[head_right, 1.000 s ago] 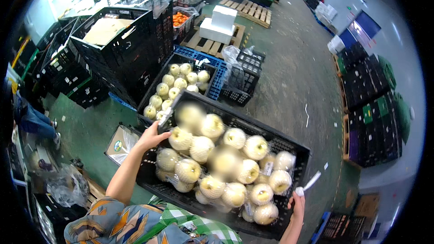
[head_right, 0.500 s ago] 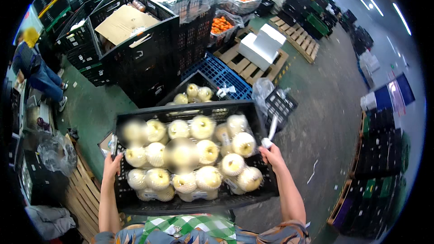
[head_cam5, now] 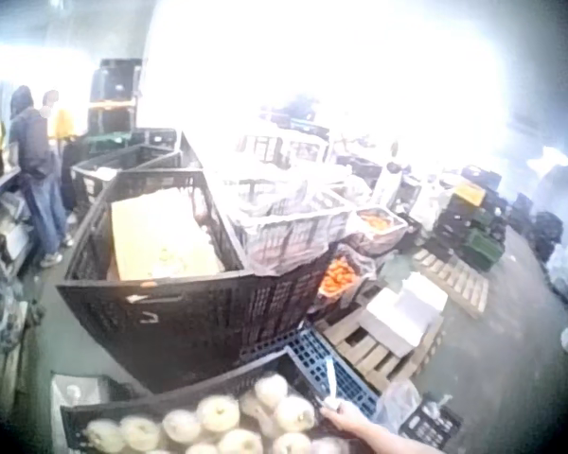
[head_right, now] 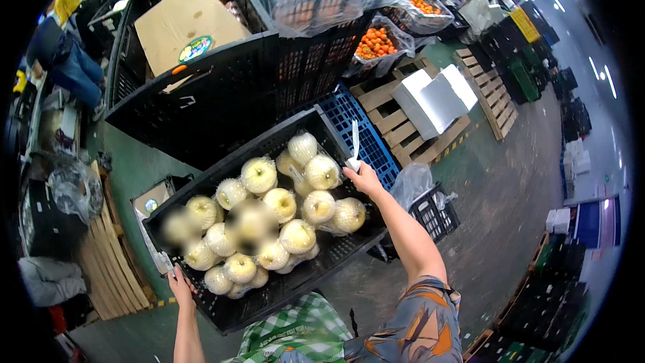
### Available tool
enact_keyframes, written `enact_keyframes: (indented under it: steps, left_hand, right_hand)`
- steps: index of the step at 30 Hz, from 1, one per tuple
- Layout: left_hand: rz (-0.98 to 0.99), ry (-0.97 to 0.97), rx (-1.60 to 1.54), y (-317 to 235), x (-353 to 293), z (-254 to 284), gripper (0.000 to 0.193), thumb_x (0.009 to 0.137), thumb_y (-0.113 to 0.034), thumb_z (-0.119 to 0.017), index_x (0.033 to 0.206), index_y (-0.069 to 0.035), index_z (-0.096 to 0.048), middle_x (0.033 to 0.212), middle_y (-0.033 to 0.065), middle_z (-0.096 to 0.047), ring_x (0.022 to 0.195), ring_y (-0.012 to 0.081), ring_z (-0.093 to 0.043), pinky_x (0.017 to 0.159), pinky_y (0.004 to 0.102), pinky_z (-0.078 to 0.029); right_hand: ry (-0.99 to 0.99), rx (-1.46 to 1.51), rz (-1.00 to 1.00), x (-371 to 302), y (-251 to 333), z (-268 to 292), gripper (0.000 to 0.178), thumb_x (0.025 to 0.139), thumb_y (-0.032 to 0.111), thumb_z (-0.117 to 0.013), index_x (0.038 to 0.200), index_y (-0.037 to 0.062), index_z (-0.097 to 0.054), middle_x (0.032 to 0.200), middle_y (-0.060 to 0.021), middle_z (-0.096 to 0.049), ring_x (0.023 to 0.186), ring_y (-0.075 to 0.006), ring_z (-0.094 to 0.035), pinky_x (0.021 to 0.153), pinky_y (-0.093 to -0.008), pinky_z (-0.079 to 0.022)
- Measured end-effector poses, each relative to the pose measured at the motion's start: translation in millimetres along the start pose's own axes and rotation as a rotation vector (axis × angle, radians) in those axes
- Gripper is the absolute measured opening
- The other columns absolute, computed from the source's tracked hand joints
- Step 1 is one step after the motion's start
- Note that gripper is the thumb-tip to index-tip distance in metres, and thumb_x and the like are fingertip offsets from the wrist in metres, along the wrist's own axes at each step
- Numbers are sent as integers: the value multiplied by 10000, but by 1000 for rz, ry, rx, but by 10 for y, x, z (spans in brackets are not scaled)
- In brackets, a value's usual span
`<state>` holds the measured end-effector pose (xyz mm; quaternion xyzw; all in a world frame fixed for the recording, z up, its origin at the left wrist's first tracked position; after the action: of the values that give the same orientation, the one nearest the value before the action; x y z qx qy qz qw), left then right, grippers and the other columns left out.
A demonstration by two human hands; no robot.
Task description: The person wraps individual apples in foam netting, places them into plastic bags, and seals the bags with a handheld tape dispenser. The person then places the packaged apples into a black crate and moves the crate to a stack of other crates.
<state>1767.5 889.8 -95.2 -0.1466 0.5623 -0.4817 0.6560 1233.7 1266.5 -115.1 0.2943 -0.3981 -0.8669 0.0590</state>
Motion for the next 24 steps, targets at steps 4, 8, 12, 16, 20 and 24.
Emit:
enact_keyframes:
  steps: [4,8,12,16,20,24]
  left_hand:
    - [-157,-178,272,75,16,81,307,968,-273,-471,1000,28,-519,637,36,-463,546,132,-451,500,311,-390]
    - [-307,-254,433,-38,-47,114,375,947,-278,-501,1092,63,-555,996,223,-619,905,307,-569,827,396,-437]
    - [-290,-311,469,-199,-30,50,390,923,-355,-508,1105,-12,-540,867,296,-621,880,485,-579,734,508,-455]
    - [-239,-258,505,-190,1,-13,439,934,-420,-463,1106,-17,-499,895,286,-625,897,472,-580,761,530,-453]
    - [-178,-129,386,104,91,82,522,916,-457,-483,1220,-33,-455,986,262,-629,956,460,-576,820,508,-447]
    - [-459,-105,220,248,-139,235,609,871,-373,-597,1310,4,-407,1149,200,-570,1087,342,-530,923,406,-408]
  right_hand:
    - [-20,-50,96,202,-74,-49,262,860,262,-624,954,20,-594,670,-42,-598,549,-130,-539,520,-315,-433]
    - [-30,-118,31,167,-96,-47,242,875,253,-615,945,23,-587,620,-14,-557,494,-101,-490,447,-289,-406]
    - [-9,-38,119,216,-265,62,244,909,270,-582,904,28,-549,531,-1,-490,385,-101,-458,352,-260,-380]
    - [-225,-376,364,262,-184,258,362,845,302,-651,1003,-8,-550,722,-109,-570,650,-207,-578,594,-355,-473]
    - [-532,-926,600,-773,1120,-258,674,692,199,-720,1255,-39,-437,1099,-208,-566,988,-381,-542,897,-432,-427]
    - [137,-637,588,-1936,975,-1535,461,755,272,-705,1127,30,-578,1098,-201,-594,1011,-373,-560,902,-425,-432]
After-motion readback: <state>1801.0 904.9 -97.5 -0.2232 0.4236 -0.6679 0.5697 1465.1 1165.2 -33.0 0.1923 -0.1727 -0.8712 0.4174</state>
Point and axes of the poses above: each hand's wrist, its own x-axis towards the middle knuckle, its own z-axis out of the back of the hand, y = z × x, the point moved 8 cm from there along x, towards the middle knuckle
